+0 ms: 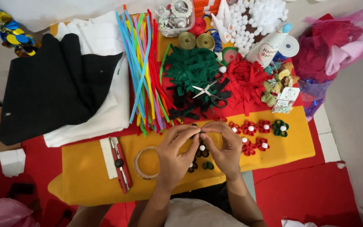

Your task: Assembling small decorative flowers using green felt pieces and adhesive tape.

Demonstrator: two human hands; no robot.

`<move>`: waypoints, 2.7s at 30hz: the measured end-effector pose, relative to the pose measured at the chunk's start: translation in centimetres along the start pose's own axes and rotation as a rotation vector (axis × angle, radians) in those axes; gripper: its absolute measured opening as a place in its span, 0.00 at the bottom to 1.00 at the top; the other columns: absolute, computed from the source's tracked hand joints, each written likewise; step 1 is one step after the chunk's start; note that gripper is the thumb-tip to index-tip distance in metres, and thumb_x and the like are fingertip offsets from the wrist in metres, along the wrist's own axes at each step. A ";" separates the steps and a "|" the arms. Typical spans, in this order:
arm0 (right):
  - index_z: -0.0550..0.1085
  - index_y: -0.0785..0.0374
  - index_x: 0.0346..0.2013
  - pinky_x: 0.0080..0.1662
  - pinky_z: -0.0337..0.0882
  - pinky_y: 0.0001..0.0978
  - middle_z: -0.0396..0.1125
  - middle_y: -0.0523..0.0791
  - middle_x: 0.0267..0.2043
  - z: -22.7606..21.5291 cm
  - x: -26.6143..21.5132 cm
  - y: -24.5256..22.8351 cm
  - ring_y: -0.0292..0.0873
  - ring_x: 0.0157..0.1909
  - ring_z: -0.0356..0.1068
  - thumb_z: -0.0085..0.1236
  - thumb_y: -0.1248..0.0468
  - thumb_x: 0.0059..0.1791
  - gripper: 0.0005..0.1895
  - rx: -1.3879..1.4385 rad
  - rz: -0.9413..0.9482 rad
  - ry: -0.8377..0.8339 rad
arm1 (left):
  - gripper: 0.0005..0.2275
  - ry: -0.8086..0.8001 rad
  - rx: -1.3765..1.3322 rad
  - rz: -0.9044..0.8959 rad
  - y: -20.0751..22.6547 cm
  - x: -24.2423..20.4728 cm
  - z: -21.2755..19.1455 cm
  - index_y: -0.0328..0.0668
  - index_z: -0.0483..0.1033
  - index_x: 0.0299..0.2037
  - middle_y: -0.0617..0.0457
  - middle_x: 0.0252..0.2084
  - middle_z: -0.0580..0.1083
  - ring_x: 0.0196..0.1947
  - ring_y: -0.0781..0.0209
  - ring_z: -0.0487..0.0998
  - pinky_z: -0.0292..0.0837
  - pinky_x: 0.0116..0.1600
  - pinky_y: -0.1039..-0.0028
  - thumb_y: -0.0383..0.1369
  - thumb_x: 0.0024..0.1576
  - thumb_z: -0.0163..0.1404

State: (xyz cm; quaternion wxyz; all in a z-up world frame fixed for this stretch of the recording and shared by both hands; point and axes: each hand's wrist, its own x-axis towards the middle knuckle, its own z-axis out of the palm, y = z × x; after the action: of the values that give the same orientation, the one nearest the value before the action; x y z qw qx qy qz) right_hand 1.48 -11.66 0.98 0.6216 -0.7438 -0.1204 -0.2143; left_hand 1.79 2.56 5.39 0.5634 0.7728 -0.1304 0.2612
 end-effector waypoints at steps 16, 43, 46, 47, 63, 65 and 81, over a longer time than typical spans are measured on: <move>0.81 0.70 0.36 0.44 0.75 0.37 0.76 0.51 0.35 -0.1 -0.5 -0.7 0.49 0.41 0.77 0.65 0.77 0.46 0.05 -0.002 0.044 -0.031 | 0.08 -0.019 0.050 -0.002 0.7 -0.7 -0.6 0.41 0.84 0.38 0.51 0.34 0.79 0.30 0.54 0.82 0.80 0.32 0.70 0.18 0.52 0.60; 0.77 0.69 0.39 0.49 0.72 0.29 0.73 0.48 0.44 -0.3 -1.4 -1.2 0.42 0.44 0.71 0.59 0.77 0.46 0.08 0.058 0.215 -0.086 | 0.11 -0.026 0.039 -0.162 1.3 -1.7 -0.1 0.37 0.77 0.40 0.52 0.40 0.76 0.36 0.58 0.79 0.76 0.41 0.73 0.19 0.47 0.58; 0.77 0.69 0.39 0.50 0.72 0.30 0.73 0.49 0.43 0.0 -1.3 -1.1 0.42 0.44 0.72 0.60 0.77 0.46 0.08 0.062 0.205 -0.087 | 0.11 -0.015 0.049 -0.180 0.8 -1.9 -0.1 0.38 0.78 0.40 0.53 0.40 0.76 0.34 0.59 0.79 0.75 0.39 0.73 0.20 0.48 0.59; 0.77 0.69 0.39 0.50 0.72 0.30 0.73 0.48 0.43 0.0 -1.4 -0.9 0.42 0.44 0.71 0.59 0.78 0.46 0.09 0.068 0.215 -0.082 | 0.11 -0.020 0.042 -0.190 0.7 -2.0 0.0 0.38 0.78 0.40 0.53 0.40 0.76 0.35 0.59 0.79 0.76 0.40 0.73 0.20 0.48 0.59; 0.78 0.69 0.39 0.48 0.73 0.30 0.74 0.48 0.43 -0.3 -1.7 0.5 0.43 0.43 0.72 0.61 0.74 0.46 0.07 0.009 0.229 -0.106 | 0.11 -0.023 0.051 -0.215 0.1 -2.0 0.1 0.40 0.79 0.40 0.53 0.39 0.77 0.34 0.59 0.79 0.76 0.40 0.73 0.21 0.46 0.59; 0.78 0.68 0.39 0.47 0.73 0.30 0.74 0.47 0.42 -0.1 -1.5 -0.4 0.41 0.42 0.72 0.61 0.74 0.47 0.07 0.027 0.247 -0.100 | 0.11 -0.028 0.044 -0.223 0.4 -1.9 0.0 0.39 0.78 0.40 0.53 0.39 0.77 0.34 0.59 0.79 0.76 0.40 0.73 0.21 0.47 0.59; 0.77 0.69 0.42 0.48 0.72 0.29 0.72 0.48 0.45 0.0 -1.8 -1.7 0.42 0.45 0.71 0.57 0.75 0.50 0.07 0.108 0.200 -0.104 | 0.07 -0.010 -0.041 -0.195 1.6 -1.9 -0.9 0.35 0.78 0.40 0.52 0.40 0.76 0.35 0.61 0.79 0.77 0.41 0.75 0.22 0.52 0.58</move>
State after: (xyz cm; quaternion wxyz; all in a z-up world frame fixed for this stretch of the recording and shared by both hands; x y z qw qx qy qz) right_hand -0.81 -11.17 1.62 0.6720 -0.7276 -0.0889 -0.1056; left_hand -0.82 2.69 5.81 0.6011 0.7716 -0.0625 0.1985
